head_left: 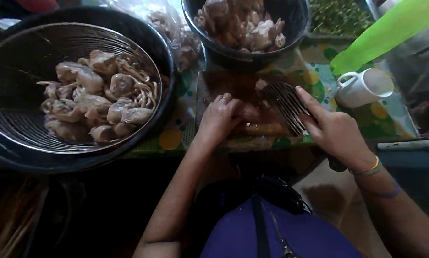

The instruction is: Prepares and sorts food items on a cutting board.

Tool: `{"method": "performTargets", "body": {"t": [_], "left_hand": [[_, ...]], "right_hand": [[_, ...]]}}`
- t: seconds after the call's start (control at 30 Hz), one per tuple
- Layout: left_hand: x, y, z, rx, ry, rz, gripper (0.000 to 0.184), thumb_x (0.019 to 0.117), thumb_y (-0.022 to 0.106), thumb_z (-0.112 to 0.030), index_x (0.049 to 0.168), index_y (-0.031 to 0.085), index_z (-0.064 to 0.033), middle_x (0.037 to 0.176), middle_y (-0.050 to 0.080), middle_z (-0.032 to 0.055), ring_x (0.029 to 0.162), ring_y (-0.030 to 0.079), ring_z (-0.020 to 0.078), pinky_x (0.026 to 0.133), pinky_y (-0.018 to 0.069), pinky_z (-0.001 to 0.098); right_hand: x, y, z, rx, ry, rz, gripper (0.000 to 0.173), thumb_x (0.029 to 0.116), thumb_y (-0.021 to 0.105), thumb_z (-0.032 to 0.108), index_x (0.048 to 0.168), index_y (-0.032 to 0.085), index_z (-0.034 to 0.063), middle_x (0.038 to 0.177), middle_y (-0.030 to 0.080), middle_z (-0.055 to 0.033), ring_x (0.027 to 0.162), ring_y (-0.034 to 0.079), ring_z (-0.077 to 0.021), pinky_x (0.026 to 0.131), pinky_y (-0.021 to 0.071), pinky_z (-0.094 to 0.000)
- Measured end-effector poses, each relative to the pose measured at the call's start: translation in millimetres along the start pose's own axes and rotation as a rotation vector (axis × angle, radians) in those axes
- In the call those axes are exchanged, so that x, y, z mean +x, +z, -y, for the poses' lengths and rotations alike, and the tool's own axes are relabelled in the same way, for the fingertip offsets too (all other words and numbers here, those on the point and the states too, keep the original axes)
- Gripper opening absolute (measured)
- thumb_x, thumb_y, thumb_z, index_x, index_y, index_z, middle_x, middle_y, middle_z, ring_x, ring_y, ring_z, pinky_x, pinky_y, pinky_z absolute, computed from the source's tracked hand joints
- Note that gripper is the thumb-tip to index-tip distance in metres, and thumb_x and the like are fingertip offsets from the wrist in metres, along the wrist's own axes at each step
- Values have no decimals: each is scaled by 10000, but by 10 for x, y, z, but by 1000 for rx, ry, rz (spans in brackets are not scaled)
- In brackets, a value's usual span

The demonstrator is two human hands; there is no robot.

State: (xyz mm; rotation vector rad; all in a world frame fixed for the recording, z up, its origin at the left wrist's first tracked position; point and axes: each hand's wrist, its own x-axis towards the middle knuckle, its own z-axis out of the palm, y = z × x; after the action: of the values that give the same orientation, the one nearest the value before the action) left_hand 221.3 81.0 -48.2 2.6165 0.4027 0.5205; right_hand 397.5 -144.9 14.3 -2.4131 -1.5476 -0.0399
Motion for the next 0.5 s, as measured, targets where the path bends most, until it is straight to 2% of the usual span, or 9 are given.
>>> {"method": "performTargets", "body": {"t": [0.07,0.13,0.3,0.37,0.5], "left_hand": [[-113,-5,-83,-15,-103,-30,336,874,823,-208,1156,723,-53,1104,670,217,1065,653,413,877,538,579],[-172,11,-144,-35,-163,-61,347,873,825,-169,1165,702,-27,1134,669,232,1084,654,423,900,548,572],[-50,-19,-4,-96,-49,-23,262,934,728,-60,1187,698,1,1188,678,228,1154,654,388,998,535,523],[6,-41,13,-78,-72,-4,253,950,705,-60,1199,702,-19,1212,664,229,1161,647,391,991,533,535],[20,-68,-30,-68,-104,48,303,918,746,-81,1210,692,-17,1231,652,224,1168,635,398,985,531,547]], "right_hand": [[-44,13,-9,18,18,1,620,1039,561,175,1619,344,200,764,679,-228,611,638,-450,559,498,-619],[-82,46,13,27,0,-21,605,1031,565,166,1605,376,181,738,674,-220,587,633,-445,537,495,-612],[-114,81,66,16,-36,-11,583,1030,548,156,1593,399,159,679,656,-194,546,614,-416,517,488,-587],[-111,90,54,12,-45,-20,583,1029,548,164,1593,400,163,672,652,-191,539,611,-411,510,485,-583],[-104,60,36,23,-18,6,596,1028,562,159,1598,390,173,708,672,-203,567,630,-423,530,496,-592]]}}
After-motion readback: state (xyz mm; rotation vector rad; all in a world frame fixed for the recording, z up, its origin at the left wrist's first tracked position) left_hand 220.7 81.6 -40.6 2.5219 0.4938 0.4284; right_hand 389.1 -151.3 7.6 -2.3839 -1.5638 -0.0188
